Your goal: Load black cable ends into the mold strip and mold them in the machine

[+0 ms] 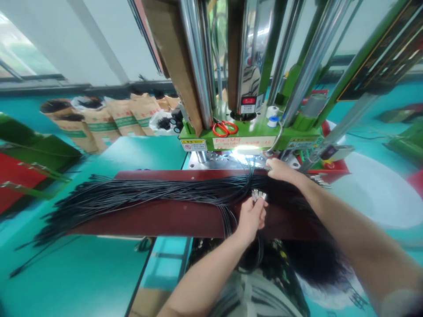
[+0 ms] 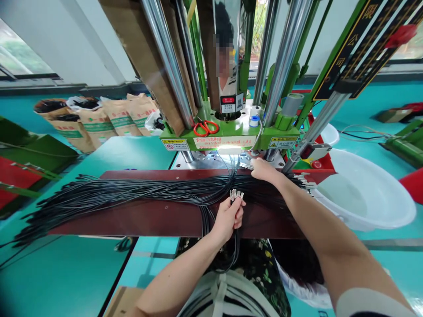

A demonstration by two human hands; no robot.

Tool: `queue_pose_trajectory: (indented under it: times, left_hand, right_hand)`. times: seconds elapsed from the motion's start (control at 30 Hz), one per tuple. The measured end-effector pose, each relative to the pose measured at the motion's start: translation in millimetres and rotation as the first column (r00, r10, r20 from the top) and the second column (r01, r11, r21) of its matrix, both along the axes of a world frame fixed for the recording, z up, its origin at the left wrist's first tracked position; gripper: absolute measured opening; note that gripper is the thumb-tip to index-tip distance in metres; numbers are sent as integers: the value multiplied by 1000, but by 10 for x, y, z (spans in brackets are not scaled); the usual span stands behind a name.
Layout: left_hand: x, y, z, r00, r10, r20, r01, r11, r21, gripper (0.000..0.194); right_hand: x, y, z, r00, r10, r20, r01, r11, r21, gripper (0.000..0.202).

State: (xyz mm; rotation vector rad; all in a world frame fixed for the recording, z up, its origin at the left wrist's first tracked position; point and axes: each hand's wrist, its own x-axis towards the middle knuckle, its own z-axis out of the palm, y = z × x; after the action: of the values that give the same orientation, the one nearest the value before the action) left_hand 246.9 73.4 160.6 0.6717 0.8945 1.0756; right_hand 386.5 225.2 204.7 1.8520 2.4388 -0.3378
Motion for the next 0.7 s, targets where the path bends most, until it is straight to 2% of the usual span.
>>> queue_pose_trajectory:
  times: [0.07, 0.13, 0.2, 0.23, 0.27, 0.3, 0.37, 0.43, 0.5, 0.57, 0.7]
  left_hand:
    - [-8, -4, 7, 1000, 6, -15, -6, 1000, 14, 42]
    - [-17, -7, 27, 1000, -6, -28, 6, 1000, 19, 41]
    - [-19, -6, 52, 999, -32, -44, 33, 999, 11, 39]
    - [-12, -4, 60, 997, -50, -58, 50, 999, 2, 37]
    - [1, -2, 65, 994, -71, -81, 71, 997, -6, 35]
    - [20, 1, 64, 989, -94, -113, 94, 996, -7, 33]
    - [77, 6, 48, 969, -146, -199, 154, 988, 27, 29]
    - [145, 10, 22, 937, -193, -293, 230, 969, 96, 25]
    - [205, 10, -3, 902, -217, -374, 292, 943, 157, 24]
    - [242, 11, -17, 873, -228, -431, 330, 927, 179, 25]
    - [254, 20, -11, 855, -255, -452, 349, 927, 136, 28]
  right_hand:
    - [39, -104, 115, 1000, -26, -8, 25, 999, -42, 16]
    - [110, -326, 210, 999, -46, -19, 44, 994, -100, 9]
    - [202, -650, 250, 985, -129, -113, 101, 968, -230, 8]
    - [245, -833, 241, 942, -238, -237, 146, 926, -347, 9]
    - [281, -1017, 215, 859, -354, -370, 161, 873, -461, 11]
    - [304, -1193, 173, 737, -449, -505, 140, 832, -536, 17]
    - [307, -1489, 60, 445, -580, -682, 104, 790, -604, 36]
    - [256, -1686, -57, 189, -634, -750, 139, 773, -619, 52]
    - [187, -1786, -147, 1, -635, -772, 201, 757, -622, 56]
    - [137, -1819, -205, -107, -605, -789, 231, 757, -611, 54]
    - [130, -1822, -273, -177, -553, -814, 238, 779, -580, 51]
